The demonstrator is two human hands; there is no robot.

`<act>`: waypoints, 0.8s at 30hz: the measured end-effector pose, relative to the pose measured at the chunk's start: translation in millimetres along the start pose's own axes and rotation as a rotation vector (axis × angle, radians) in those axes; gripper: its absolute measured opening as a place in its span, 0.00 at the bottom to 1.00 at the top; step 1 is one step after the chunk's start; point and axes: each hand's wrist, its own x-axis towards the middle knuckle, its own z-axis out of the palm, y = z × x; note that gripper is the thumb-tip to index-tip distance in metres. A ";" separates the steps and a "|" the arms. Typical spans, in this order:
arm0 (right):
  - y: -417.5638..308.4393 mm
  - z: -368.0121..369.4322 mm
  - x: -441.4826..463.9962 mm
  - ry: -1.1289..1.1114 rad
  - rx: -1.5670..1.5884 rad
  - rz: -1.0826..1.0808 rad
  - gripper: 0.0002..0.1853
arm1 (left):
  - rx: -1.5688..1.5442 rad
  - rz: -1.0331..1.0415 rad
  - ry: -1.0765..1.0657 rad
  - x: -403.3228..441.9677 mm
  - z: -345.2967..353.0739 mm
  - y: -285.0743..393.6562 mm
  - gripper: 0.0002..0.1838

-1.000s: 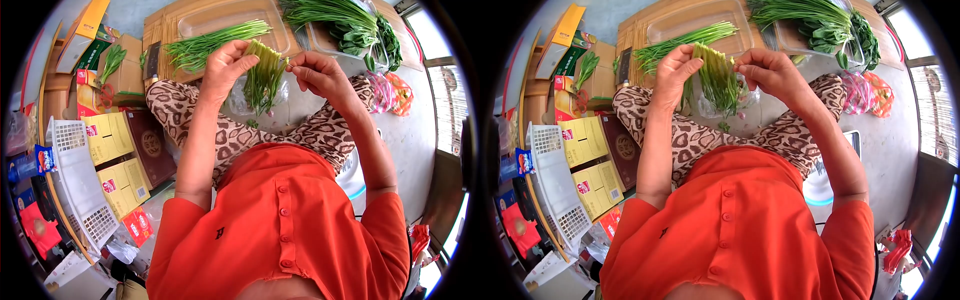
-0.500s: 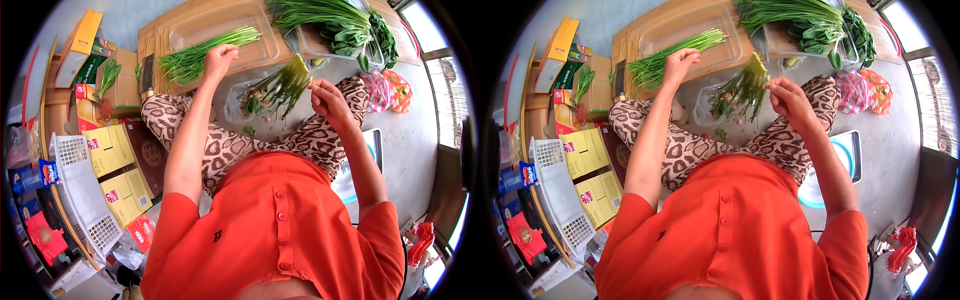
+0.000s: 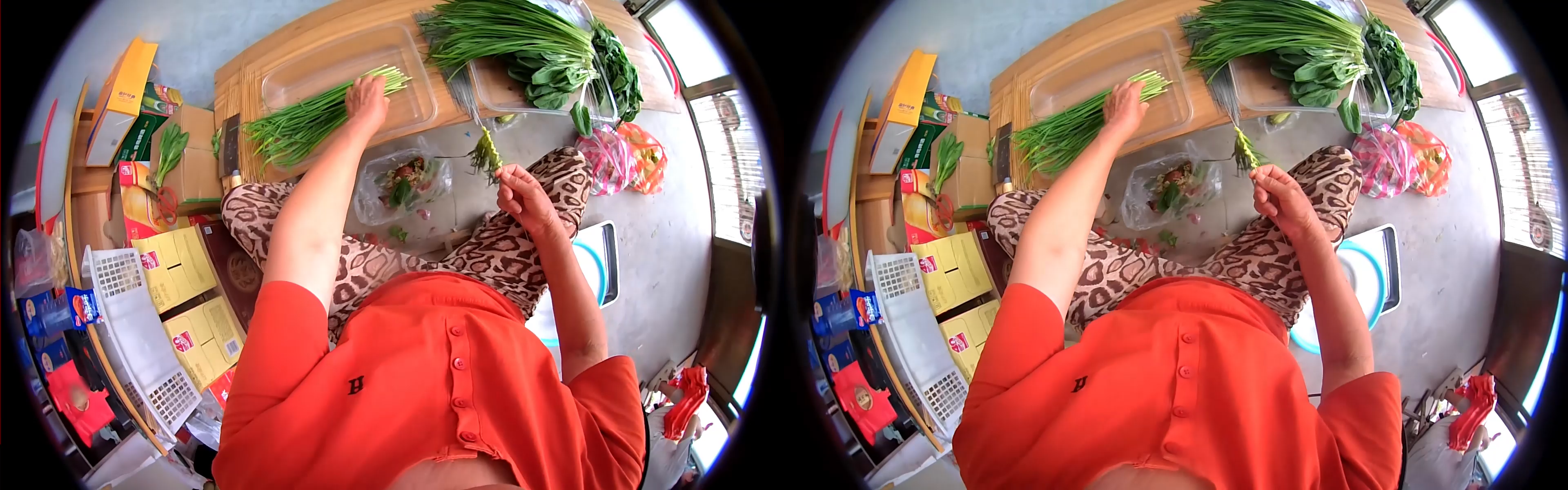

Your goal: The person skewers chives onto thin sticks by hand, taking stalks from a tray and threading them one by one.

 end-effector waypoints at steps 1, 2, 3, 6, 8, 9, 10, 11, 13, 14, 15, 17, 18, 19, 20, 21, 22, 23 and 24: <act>-0.3 0.9 -0.5 0.005 0.003 -0.001 0.06 | -0.002 0.004 -0.004 0.5 0.9 1.5 0.14; -0.6 1.6 -0.4 -0.021 -0.008 -0.002 0.06 | 0.052 0.015 -0.014 1.2 1.4 2.4 0.12; -0.6 1.7 0.0 -0.047 -0.018 -0.001 0.06 | 0.106 0.026 -0.026 1.4 1.9 3.0 0.10; -0.3 3.0 1.6 -0.049 -0.044 0.011 0.06 | 0.147 0.055 -0.040 -0.6 3.0 0.1 0.08; -0.8 4.5 2.3 -0.043 -0.059 0.025 0.06 | 0.151 0.075 -0.005 -1.6 6.5 -5.4 0.09; -1.0 5.4 2.8 -0.039 -0.068 0.031 0.06 | 0.155 0.094 0.033 -1.9 9.0 -8.4 0.12; -0.7 6.5 3.4 -0.036 -0.076 0.039 0.06 | 0.156 0.092 0.031 -2.7 11.7 -11.1 0.12; -0.7 7.9 3.8 -0.037 -0.076 0.042 0.06 | 0.135 0.104 0.027 -4.1 14.1 -13.9 0.11; -1.4 9.8 4.8 -0.021 -0.112 0.061 0.06 | 0.114 0.117 0.026 -5.2 12.0 -14.9 0.11; -1.4 10.0 5.3 -0.020 -0.112 0.060 0.06 | 0.100 0.125 0.015 -5.8 11.0 -14.8 0.11; -1.2 9.6 5.6 -0.021 -0.121 0.060 0.06 | 0.085 0.135 0.003 -6.4 10.0 -13.9 0.11; 0.1 8.7 5.6 -0.022 -0.128 0.061 0.06 | 0.072 0.144 0.000 -7.8 8.2 -12.8 0.11; 0.6 8.0 5.6 -0.018 -0.124 0.064 0.06 | 0.062 0.151 -0.001 -8.9 7.8 -13.4 0.11; 0.8 7.9 5.5 -0.015 -0.123 0.068 0.06 | 0.062 0.149 -0.001 -10.2 7.3 -13.2 0.11; 1.1 8.1 5.5 -0.015 -0.123 0.068 0.06 | 0.020 0.145 -0.017 -11.0 7.1 -12.4 0.09; 1.5 8.4 5.4 -0.004 -0.128 0.073 0.06 | -0.023 0.142 -0.032 -11.7 6.9 -12.1 0.06; 1.5 8.6 5.3 0.007 -0.133 0.078 0.06 | -0.023 0.142 -0.031 -12.4 6.4 -12.0 0.06; 1.2 8.6 5.5 0.007 -0.135 0.077 0.06 | -0.020 0.137 -0.043 -13.2 6.0 -11.7 0.06; 0.9 8.5 5.5 0.005 -0.147 0.073 0.06 | -0.016 0.133 -0.056 -14.1 7.0 -11.7 0.07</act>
